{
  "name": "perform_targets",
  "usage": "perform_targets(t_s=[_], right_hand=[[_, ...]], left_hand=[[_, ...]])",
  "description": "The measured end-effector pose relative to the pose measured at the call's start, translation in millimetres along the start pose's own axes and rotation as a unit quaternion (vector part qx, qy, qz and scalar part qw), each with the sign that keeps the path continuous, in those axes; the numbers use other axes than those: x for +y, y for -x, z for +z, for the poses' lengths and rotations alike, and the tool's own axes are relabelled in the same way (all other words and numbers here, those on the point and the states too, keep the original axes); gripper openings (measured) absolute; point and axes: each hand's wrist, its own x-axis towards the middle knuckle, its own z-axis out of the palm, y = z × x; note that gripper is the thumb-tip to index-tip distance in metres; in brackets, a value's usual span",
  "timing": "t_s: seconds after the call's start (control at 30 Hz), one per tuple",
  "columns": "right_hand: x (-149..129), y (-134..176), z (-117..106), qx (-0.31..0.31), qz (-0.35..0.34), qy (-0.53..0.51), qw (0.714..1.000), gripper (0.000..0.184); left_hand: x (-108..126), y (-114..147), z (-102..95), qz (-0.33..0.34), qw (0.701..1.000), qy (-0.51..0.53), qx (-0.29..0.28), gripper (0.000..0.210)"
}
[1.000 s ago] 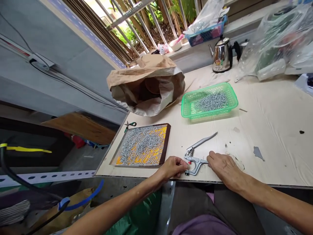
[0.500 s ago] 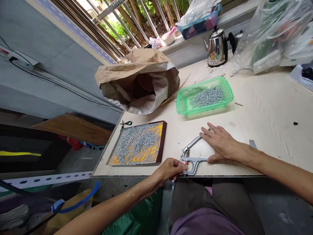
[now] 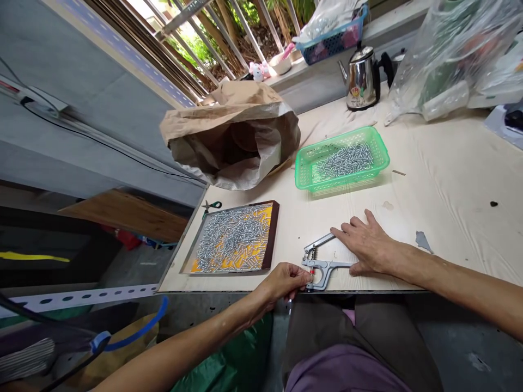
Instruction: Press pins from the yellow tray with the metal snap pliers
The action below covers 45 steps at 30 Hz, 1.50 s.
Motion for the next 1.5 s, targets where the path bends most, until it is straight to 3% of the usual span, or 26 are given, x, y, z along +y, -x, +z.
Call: perform_targets(t_s=[0.2,0.3,0.4,0.47,0.53,0.63,0.73,0.97,1.07,1.17,1.3,1.4,1.5], right_hand=[[-11.3,5.7,-9.1,-0.058,0.010,0.039,0.997,0.080],[-12.5,9.2,-5.4,-0.046,0.008,0.033,0.998,0.078],[-12.8,12.9,0.0,-0.024,-0.004,0.024,0.999,0.078],[-14.1,15.2,0.6,-0.015,0.000,0.015,1.000,0.081],[-15.9,17.6,-1.2,-0.013,0.010,-0.002,1.000,0.084],[-17.0,22.2,-4.7,-0.020,0.034,-0.010,0.999,0.087],[-14.6,27.6,-4.9,-0.022,0.071,0.022,0.997,0.073],[-12.6,28.0,6.3,0.025,0.033,0.012,0.999,0.008],[-13.6,22.0,6.0,0.024,0.029,0.012,0.999,0.015],[-7.3,15.9,-3.7,-0.009,0.043,0.018,0.999,0.006],[16.8,7.8,-16.8,-0.073,0.026,0.012,0.997,0.055],[35.6,-0.5,-13.7,-0.094,0.016,-0.001,0.995,0.036],[44.2,-12.0,-6.8,-0.039,0.033,0.040,0.998,0.017]], left_hand=[[-4.1,3.6,0.1,-0.004,0.999,-0.032,0.005,0.045],[-6.5,8.4,2.1,0.076,0.985,-0.130,0.088,0.035],[-0.6,8.0,10.3,0.289,0.901,-0.261,0.188,0.019],[9.1,1.0,19.0,0.397,0.834,-0.337,0.181,0.030],[21.8,-10.0,27.6,0.442,0.792,-0.397,0.142,0.051],[39.0,-25.1,34.9,0.445,0.763,-0.461,0.089,0.066],[47.7,-31.6,34.5,0.439,0.741,-0.502,0.077,0.070],[45.0,-32.8,36.4,0.433,0.745,-0.497,0.099,0.014],[44.0,-36.1,38.6,0.434,0.746,-0.490,0.123,0.010],[38.8,-39.0,44.3,0.439,0.737,-0.487,0.164,0.015],[16.3,-39.3,68.0,0.461,0.712,-0.459,0.265,0.034],[-2.1,-35.9,91.6,0.492,0.693,-0.436,0.296,0.040],[-9.3,-29.8,105.9,0.514,0.702,-0.405,0.280,0.041]])
